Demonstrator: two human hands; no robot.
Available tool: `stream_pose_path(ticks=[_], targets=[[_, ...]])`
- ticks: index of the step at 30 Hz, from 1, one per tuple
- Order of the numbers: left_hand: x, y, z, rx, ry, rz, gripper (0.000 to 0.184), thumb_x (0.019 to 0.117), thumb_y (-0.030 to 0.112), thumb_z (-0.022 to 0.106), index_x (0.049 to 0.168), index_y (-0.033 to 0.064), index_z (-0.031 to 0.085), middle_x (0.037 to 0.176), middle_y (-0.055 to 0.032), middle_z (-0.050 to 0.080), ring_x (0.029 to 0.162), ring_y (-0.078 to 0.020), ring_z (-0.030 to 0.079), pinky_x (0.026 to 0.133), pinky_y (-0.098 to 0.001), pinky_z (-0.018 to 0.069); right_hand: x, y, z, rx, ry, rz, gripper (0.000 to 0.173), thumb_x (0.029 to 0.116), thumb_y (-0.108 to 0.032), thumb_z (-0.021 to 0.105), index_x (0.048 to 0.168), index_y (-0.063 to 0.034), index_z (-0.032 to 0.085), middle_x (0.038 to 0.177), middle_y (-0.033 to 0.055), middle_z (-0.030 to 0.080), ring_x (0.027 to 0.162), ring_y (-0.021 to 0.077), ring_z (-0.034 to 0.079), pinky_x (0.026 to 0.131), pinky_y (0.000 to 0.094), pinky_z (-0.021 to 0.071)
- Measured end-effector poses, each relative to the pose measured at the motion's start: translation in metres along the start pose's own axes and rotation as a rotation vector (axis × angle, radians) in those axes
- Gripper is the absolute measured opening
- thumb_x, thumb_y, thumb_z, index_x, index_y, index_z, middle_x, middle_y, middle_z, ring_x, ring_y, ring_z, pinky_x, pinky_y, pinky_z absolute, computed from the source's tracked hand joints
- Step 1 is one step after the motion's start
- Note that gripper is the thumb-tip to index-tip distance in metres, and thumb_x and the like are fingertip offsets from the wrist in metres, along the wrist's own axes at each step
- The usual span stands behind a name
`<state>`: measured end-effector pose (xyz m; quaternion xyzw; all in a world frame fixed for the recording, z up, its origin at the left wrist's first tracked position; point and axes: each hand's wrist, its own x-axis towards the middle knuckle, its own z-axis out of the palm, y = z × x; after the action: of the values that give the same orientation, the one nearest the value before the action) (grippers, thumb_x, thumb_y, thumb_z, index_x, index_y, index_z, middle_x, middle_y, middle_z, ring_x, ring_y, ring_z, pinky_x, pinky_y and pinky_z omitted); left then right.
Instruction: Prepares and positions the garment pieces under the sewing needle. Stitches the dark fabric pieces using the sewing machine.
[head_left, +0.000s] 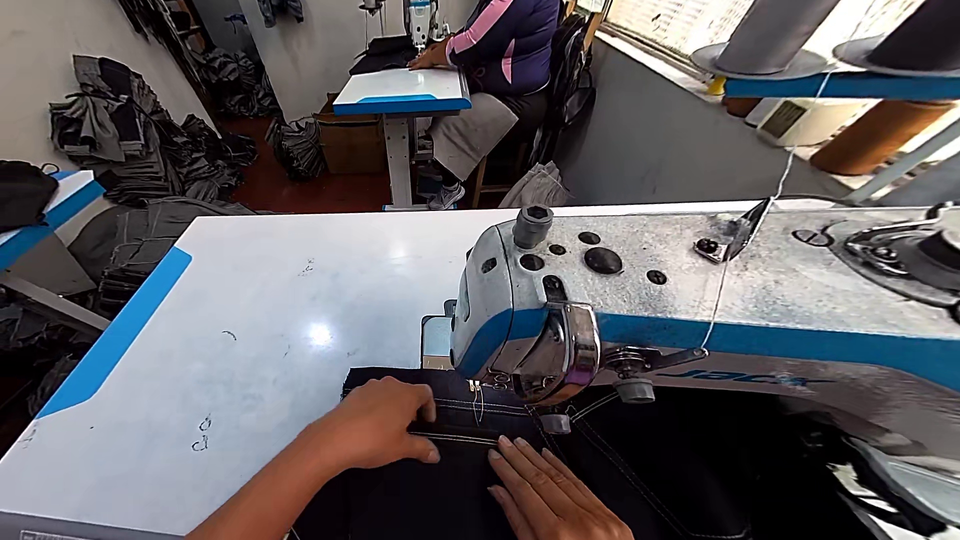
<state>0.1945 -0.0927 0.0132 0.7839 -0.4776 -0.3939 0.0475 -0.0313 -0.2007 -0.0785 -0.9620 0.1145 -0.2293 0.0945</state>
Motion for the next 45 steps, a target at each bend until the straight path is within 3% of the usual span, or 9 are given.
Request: stream_pose_path(ticks=[4, 6, 9, 11, 12, 15, 17, 34, 45], targets=[[-0.016, -0.05, -0.005, -0.142, 0.031, -0.067, 0.039, 0.0981, 0.033, 0.069, 0.119, 0.0006, 0.066, 0.088, -0.0104, 0.07, 0.08, -0.0187, 0.064, 0.08, -0.0395, 0.0511, -0.001, -0.003, 0.002, 0.002, -0.008, 0.014, 0.032, 0.1047, -0.025, 0.056, 0.12, -0.0057, 0.076, 0.125, 0.0095, 0.074, 0.12, 0.0266, 0.069, 0.106, 0.0415, 0.0518], [-0.019, -0.054, 0.003, -0.192, 0.151, -0.13, 0.038, 0.0965, 0.034, 0.071, 0.119, 0.0033, 0.067, 0.09, -0.0086, 0.072, 0.082, -0.0172, 0.067, 0.082, -0.0383, 0.0528, -0.001, -0.004, 0.003, 0.001, -0.004, 0.023, 0.032, 0.1044, -0.025, 0.056, 0.119, -0.0055, 0.077, 0.124, 0.0101, 0.074, 0.119, 0.0279, 0.07, 0.105, 0.0425, 0.0524], [-0.029, -0.028, 0.039, 0.137, 0.607, -0.166, 0.032, 0.094, 0.03, 0.073, 0.114, 0.0051, 0.071, 0.098, -0.013, 0.073, 0.094, -0.0311, 0.07, 0.085, -0.0507, 0.054, -0.001, -0.004, 0.005, 0.009, 0.009, 0.03, 0.031, 0.1034, -0.024, 0.058, 0.117, -0.005, 0.078, 0.123, 0.0109, 0.075, 0.117, 0.0291, 0.071, 0.104, 0.0438, 0.053], [-0.023, -0.009, 0.079, 0.384, 1.014, 0.023, 0.022, 0.0853, 0.021, 0.077, 0.101, 0.0065, 0.075, 0.102, -0.0147, 0.073, 0.098, -0.0365, 0.071, 0.08, -0.0527, 0.0564, -0.001, -0.004, 0.005, 0.021, 0.005, 0.041, 0.03, 0.1031, -0.023, 0.058, 0.116, -0.0048, 0.078, 0.123, 0.0111, 0.075, 0.117, 0.0298, 0.071, 0.104, 0.0445, 0.053], [-0.021, 0.006, 0.096, 0.373, 1.042, 0.113, 0.021, 0.0894, 0.025, 0.073, 0.104, 0.0093, 0.075, 0.112, -0.0132, 0.074, 0.109, -0.0357, 0.07, 0.086, -0.0534, 0.0565, -0.001, -0.005, 0.004, 0.026, 0.002, 0.048, 0.029, 0.103, -0.022, 0.058, 0.116, -0.0045, 0.078, 0.123, 0.0114, 0.075, 0.117, 0.0298, 0.071, 0.104, 0.0446, 0.053], [-0.013, 0.034, 0.141, 0.17, 0.815, 0.237, 0.058, 0.0943, 0.046, 0.066, 0.139, 0.0102, 0.063, 0.148, -0.0099, 0.058, 0.142, -0.0383, 0.047, 0.11, -0.073, 0.031, 0.001, -0.004, 0.001, 0.061, 0.009, 0.062, 0.027, 0.1006, -0.017, 0.059, 0.11, -0.0029, 0.079, 0.119, 0.0121, 0.076, 0.114, 0.0294, 0.072, 0.102, 0.0434, 0.0551], [-0.007, 0.031, 0.154, 0.22, 0.778, 0.229, 0.074, 0.0946, 0.06, 0.056, 0.149, 0.0092, 0.053, 0.157, -0.0059, 0.049, 0.148, -0.0399, 0.038, 0.104, -0.0841, 0.019, 0.002, 0.001, -0.002, 0.121, 0.0, 0.071, 0.026, 0.1001, -0.017, 0.06, 0.109, -0.0043, 0.08, 0.118, 0.0114, 0.076, 0.114, 0.0282, 0.073, 0.101, 0.0418, 0.0557], [-0.008, 0.027, 0.148, 0.279, 0.715, 0.206, 0.07, 0.0974, 0.066, 0.046, 0.153, 0.023, 0.05, 0.16, -0.009, 0.044, 0.148, -0.0492, 0.033, 0.098, -0.0889, 0.0171, 0.006, 0.009, 0.0, -0.07, 0.022, 0.049, 0.028, 0.0949, -0.004, 0.06, 0.115, -0.0116, 0.078, 0.118, 0.0075, 0.075, 0.112, 0.0224, 0.071, 0.081, 0.0288, 0.0589], [-0.009, 0.025, 0.146, 0.313, 0.713, 0.189, 0.071, 0.097, 0.069, 0.043, 0.153, 0.0262, 0.05, 0.16, -0.0032, 0.045, 0.148, -0.0509, 0.032, 0.097, -0.0901, 0.0156, 0.002, 0.012, 0.006, -0.048, 0.074, 0.044, 0.024, 0.0978, -0.009, 0.059, 0.114, -0.0122, 0.077, 0.116, 0.005, 0.076, 0.113, 0.0182, 0.07, 0.089, 0.0243, 0.056]])
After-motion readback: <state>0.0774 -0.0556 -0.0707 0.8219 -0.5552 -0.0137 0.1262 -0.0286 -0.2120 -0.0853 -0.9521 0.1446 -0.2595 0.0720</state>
